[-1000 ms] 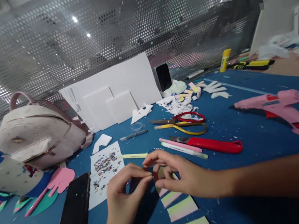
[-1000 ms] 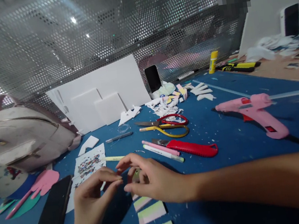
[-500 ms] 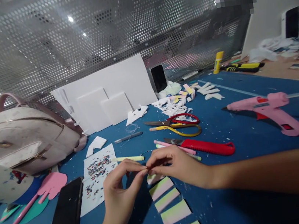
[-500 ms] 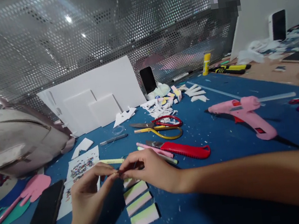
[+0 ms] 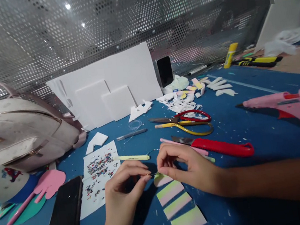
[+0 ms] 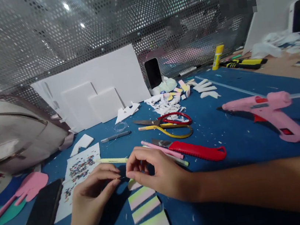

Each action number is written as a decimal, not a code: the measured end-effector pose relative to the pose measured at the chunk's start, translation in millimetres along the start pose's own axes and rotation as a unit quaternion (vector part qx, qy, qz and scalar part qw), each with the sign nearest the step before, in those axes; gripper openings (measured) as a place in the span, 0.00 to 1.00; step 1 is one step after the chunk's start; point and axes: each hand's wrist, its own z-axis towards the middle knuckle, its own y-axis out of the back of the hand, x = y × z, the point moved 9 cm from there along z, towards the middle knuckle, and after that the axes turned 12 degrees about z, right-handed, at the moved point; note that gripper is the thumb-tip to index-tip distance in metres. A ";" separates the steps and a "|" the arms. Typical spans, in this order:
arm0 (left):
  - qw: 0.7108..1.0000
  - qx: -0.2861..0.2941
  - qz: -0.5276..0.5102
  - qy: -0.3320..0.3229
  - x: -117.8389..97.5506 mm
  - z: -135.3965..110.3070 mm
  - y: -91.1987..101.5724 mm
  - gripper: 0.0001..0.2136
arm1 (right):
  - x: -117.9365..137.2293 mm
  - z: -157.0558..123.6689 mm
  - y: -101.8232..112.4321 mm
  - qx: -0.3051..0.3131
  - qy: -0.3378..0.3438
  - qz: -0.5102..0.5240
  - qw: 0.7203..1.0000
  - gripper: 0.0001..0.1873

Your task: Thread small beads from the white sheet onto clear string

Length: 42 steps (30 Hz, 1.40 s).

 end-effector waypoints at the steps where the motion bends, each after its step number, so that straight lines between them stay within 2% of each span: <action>1: 1.000 0.002 0.001 0.001 0.0 0.2 -0.2 0.07 | 1.1 -0.4 -0.2 0.001 0.003 -0.006 1.000 0.03; 9: 1.000 0.012 0.015 0.005 -0.1 -1.6 0.5 0.07 | 6.0 -3.5 -3.2 0.017 0.036 -0.029 0.999 0.02; 30: 1.000 -0.008 -0.009 -0.002 -1.6 -2.6 3.1 0.07 | 4.5 -3.1 -1.5 0.003 0.021 -0.042 0.999 0.03; 42: 1.000 0.010 0.013 -0.007 1.5 -2.8 2.1 0.06 | 2.9 -2.0 -2.1 0.003 0.021 -0.043 0.999 0.03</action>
